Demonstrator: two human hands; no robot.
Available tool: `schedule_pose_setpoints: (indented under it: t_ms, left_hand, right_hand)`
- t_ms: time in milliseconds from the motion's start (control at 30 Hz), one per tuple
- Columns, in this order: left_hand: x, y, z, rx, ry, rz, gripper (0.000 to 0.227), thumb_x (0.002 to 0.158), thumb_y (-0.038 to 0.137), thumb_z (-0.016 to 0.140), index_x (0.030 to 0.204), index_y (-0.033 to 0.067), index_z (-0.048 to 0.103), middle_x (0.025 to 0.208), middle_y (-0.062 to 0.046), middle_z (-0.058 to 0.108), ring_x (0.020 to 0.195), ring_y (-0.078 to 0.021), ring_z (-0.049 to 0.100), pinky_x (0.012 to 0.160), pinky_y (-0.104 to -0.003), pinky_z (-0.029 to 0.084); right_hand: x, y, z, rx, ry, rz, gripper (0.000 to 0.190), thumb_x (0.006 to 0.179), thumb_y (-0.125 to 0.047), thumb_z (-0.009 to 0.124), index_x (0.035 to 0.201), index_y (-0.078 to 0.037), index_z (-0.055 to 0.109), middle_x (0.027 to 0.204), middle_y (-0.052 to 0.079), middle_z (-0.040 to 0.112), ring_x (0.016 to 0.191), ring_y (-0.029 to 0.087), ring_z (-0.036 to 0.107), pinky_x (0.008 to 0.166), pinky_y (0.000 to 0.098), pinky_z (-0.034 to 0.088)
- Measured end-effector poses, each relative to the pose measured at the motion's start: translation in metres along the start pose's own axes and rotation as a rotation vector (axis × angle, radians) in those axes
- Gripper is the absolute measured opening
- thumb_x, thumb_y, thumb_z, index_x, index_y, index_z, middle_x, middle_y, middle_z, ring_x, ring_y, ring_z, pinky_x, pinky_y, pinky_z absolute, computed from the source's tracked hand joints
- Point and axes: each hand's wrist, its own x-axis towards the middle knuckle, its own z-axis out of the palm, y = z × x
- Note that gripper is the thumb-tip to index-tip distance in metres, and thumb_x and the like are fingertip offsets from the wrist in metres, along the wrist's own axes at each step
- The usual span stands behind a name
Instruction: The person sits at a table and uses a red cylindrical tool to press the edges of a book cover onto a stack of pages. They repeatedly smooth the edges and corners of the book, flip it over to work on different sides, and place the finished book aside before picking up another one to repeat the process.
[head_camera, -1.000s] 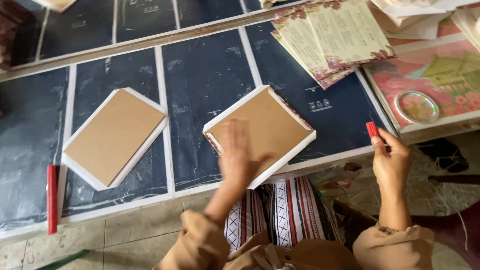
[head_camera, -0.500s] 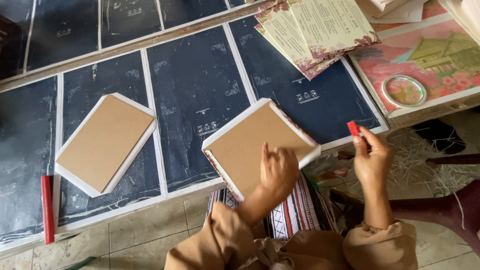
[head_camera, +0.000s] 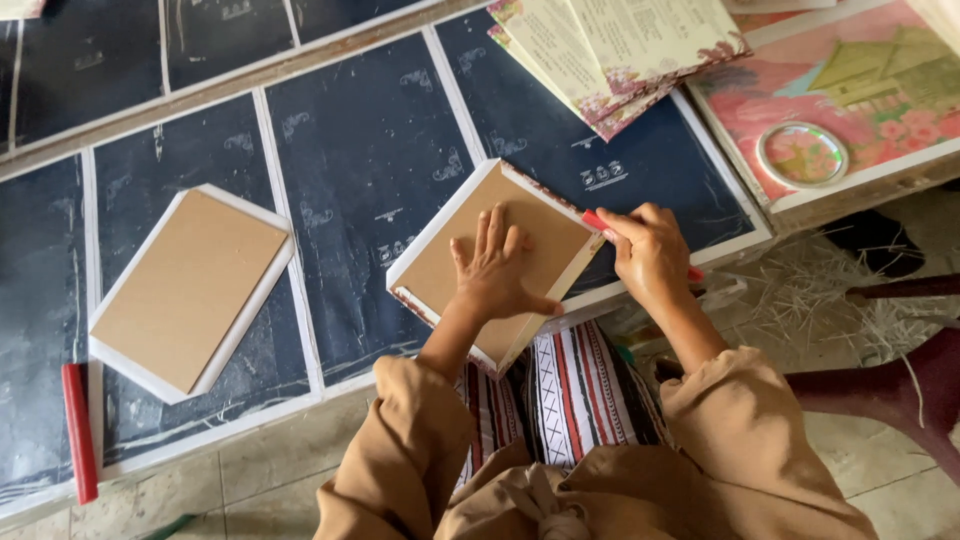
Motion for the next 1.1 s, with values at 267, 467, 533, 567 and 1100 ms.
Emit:
schedule_pose_setpoints:
  t_ms: [267,467,533,567,1100]
  left_hand:
    - [-0.013,-0.01,0.007,-0.073,0.047,0.019,0.082,0.052,0.067,0.075,0.111,0.022,0.042,0.154,-0.011,0.009,0.143,-0.0283,0.012,0.105,-0.069,0.014]
    - [-0.045,-0.027,0.007,0.015,-0.03,0.122,0.112,0.046,0.074,0.065,0.14,0.0279,0.026,0.156,-0.011,0.004,0.143,-0.0319,0.004,0.105,-0.068,0.008]
    - [-0.043,-0.028,0.01,0.008,0.006,0.118,0.107,0.05,0.065,0.066,0.141,0.0265,0.027,0.156,-0.012,0.006,0.143,-0.0329,0.002,0.105,-0.067,0.005]
    - [-0.04,-0.028,0.01,-0.002,0.014,0.108,0.107,0.05,0.065,0.066,0.141,0.0265,0.027,0.156,-0.012,0.006,0.143,-0.0329,0.002,0.105,-0.067,0.005]
    - [-0.037,-0.052,0.017,0.078,0.079,0.2,0.109,0.05,0.071,0.066,0.143,0.0299,0.026,0.155,-0.011,0.011,0.143,-0.0334,0.006,0.105,-0.067,0.009]
  right_hand:
    - [-0.039,-0.057,-0.026,0.058,-0.157,-0.116,0.028,0.081,-0.015,0.062,0.107,-0.025,0.068,0.077,0.005,0.053,0.076,0.027,0.058,0.071,0.0353,0.049]
    - [-0.019,-0.02,-0.023,-0.098,-0.09,-0.029,0.03,0.086,-0.016,0.061,0.114,-0.025,0.067,0.079,0.006,0.051,0.078,0.027,0.057,0.071,0.036,0.049]
    - [-0.026,-0.075,-0.046,0.02,-0.188,-0.054,0.032,0.08,-0.005,0.059,0.108,-0.018,0.067,0.077,0.006,0.051,0.073,0.029,0.056,0.068,0.037,0.048]
    - [-0.04,-0.08,-0.036,0.019,-0.195,-0.068,0.032,0.08,-0.005,0.059,0.108,-0.018,0.067,0.077,0.006,0.051,0.073,0.029,0.056,0.068,0.037,0.048]
    - [-0.05,-0.089,-0.019,0.086,-0.137,-0.198,0.033,0.079,-0.006,0.059,0.107,-0.022,0.067,0.077,0.004,0.05,0.076,0.024,0.055,0.069,0.032,0.048]
